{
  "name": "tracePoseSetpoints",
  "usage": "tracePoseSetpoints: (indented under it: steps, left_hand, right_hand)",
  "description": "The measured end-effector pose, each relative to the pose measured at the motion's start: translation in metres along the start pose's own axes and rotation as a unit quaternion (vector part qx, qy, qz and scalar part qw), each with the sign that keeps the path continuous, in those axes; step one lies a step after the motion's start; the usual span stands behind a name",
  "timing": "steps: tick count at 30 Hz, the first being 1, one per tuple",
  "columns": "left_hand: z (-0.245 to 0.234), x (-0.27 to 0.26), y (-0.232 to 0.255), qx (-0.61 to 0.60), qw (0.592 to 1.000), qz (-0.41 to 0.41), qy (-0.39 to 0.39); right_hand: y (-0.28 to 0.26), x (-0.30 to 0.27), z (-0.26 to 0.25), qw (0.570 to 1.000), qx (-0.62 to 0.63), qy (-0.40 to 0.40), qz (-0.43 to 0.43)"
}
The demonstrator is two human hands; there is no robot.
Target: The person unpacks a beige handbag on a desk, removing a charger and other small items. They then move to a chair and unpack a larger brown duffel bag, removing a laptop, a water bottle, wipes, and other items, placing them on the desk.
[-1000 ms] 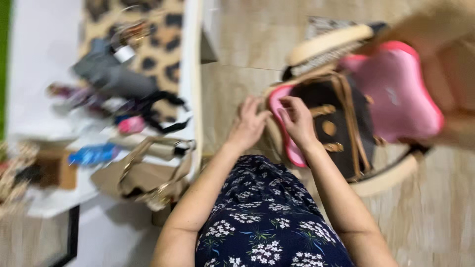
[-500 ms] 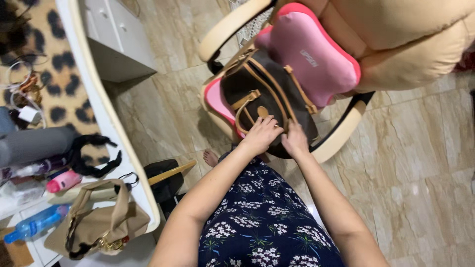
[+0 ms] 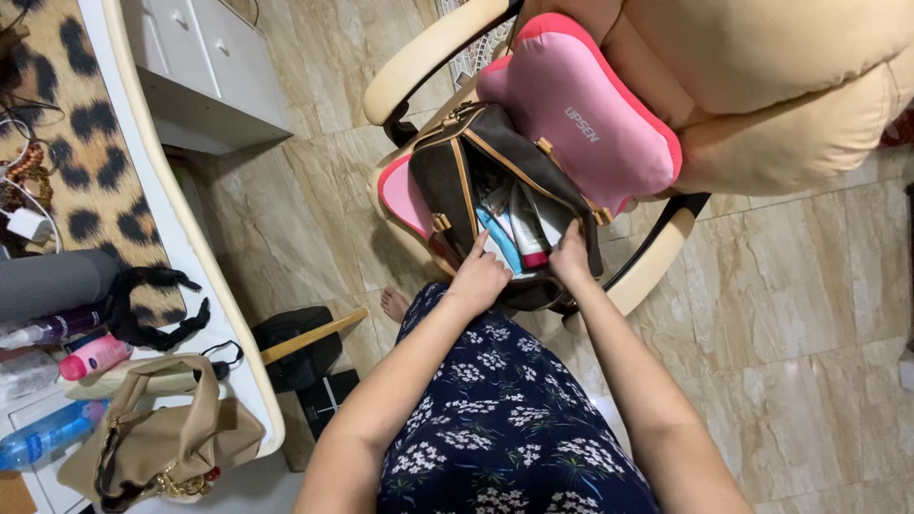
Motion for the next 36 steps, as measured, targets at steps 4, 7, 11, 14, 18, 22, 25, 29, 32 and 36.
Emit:
tracePoseSetpoints:
  steps: [4, 7, 11, 14, 18, 22, 25, 29, 32, 36]
  left_hand:
    - [-0.01, -0.005, 0.001, -0.047, 0.998, -0.025, 0.043]
    - [-0.008, -0.005, 0.001, -0.032, 0.999, -0.026, 0.015]
    - [-0.011, -0.012, -0.003, -0.069, 0.997, -0.04, 0.014]
    - [-0.016, -0.016, -0.003, -0.077, 0.996, -0.046, 0.027]
    - [-0.026, -0.013, 0.003, -0.048, 0.996, -0.046, 0.057]
    - [-0.026, -0.014, 0.002, -0.051, 0.997, -0.057, 0.03]
    - [-0.029, -0.017, 0.001, -0.052, 0.996, -0.058, 0.038]
    - [-0.029, -0.02, -0.002, -0.082, 0.993, -0.073, 0.049]
    - [-0.028, -0.018, -0.003, -0.081, 0.994, -0.07, 0.026]
    - [-0.051, -0.024, -0.007, -0.195, 0.973, -0.061, 0.11]
  right_hand:
    - [-0.002, -0.007, 0.031, 0.974, -0.13, -0.174, 0.06]
    - [-0.031, -0.008, 0.042, 0.962, -0.191, -0.177, -0.082]
    - [-0.044, -0.016, 0.061, 0.947, -0.203, -0.22, -0.118]
    - [-0.017, -0.011, 0.071, 0.923, -0.205, -0.32, 0.054]
    - [0.008, -0.011, 0.077, 0.88, -0.193, -0.402, 0.165]
    - [0.007, -0.01, 0.083, 0.883, -0.237, -0.379, 0.145]
    - [-0.006, -0.01, 0.078, 0.905, -0.186, -0.353, 0.149]
    - [-0.034, -0.009, 0.05, 0.935, 0.073, -0.298, 0.175]
    - [-0.048, -0.018, 0.024, 0.841, 0.349, -0.281, 0.302]
    - [-0.075, -0.039, -0.023, 0.713, 0.505, -0.331, 0.356]
Point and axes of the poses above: each hand's wrist, its own x-axis towards the middle knuckle, its own z-axis out of the palm, y = z × x, the point moved 7 cm from there along x, towards the middle knuckle, and after that the axes turned 3 degrees about y, right-handed, at the moved point
